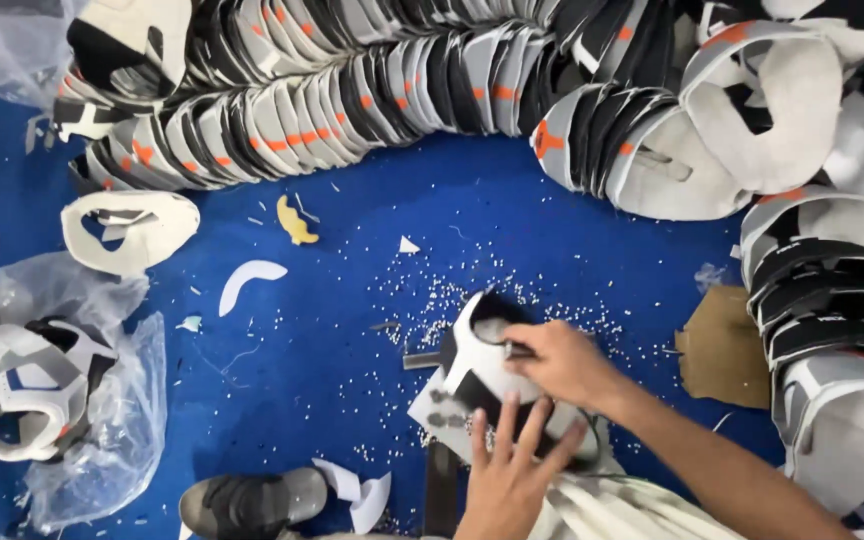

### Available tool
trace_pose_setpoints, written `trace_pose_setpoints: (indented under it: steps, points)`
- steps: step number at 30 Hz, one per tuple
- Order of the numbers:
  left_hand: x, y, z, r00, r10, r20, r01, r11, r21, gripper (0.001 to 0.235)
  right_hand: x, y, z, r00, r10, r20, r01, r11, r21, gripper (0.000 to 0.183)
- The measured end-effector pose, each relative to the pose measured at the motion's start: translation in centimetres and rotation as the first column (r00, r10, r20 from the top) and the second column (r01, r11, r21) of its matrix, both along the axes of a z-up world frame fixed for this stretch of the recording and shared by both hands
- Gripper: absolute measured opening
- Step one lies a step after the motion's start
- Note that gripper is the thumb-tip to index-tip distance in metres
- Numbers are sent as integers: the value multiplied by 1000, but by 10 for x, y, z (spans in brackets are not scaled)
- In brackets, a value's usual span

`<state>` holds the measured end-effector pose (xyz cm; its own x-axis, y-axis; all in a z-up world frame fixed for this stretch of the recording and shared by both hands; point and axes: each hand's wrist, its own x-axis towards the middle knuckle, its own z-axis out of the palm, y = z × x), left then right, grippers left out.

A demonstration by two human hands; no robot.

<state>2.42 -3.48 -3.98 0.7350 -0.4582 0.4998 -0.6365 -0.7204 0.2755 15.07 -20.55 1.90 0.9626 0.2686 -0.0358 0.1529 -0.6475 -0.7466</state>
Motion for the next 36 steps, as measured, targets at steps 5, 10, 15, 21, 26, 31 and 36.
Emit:
trace_pose_setpoints:
  steps: [5, 10, 15, 21, 26, 31, 36]
  points:
    - [13, 9, 25, 971, 53, -233, -41, 998, 54, 42, 0, 6, -82, 874, 119, -470, 64, 933, 355, 15]
    - [6, 16, 14, 954, -122, -273, 175, 968, 179, 63, -11, -1, -138, 766, 141, -627, 258, 826, 501, 14]
    - [11, 28, -16, 985, -63, -158, 93, 977, 194, 47, -14, -11, -104, 828, 155, -539, 173, 843, 510, 20]
    - [48, 66, 30, 902, 262, -342, -394, 824, -407, 30, -20, -49, -38, 897, 328, -296, -27, 709, 705, 51]
    - [90, 48, 35, 814, 143, -564, -388, 855, -343, 18, -18, -29, -36, 937, 332, -107, -286, 907, 308, 79]
    - [163, 31, 62, 941, 73, -331, -243, 825, -510, 24, 51, -28, -13, 998, -12, 55, 1, 980, 199, 40]
    - [150, 39, -13, 957, -63, -283, -120, 802, -585, 40, 62, -38, -91, 921, 35, 387, -29, 999, -20, 57]
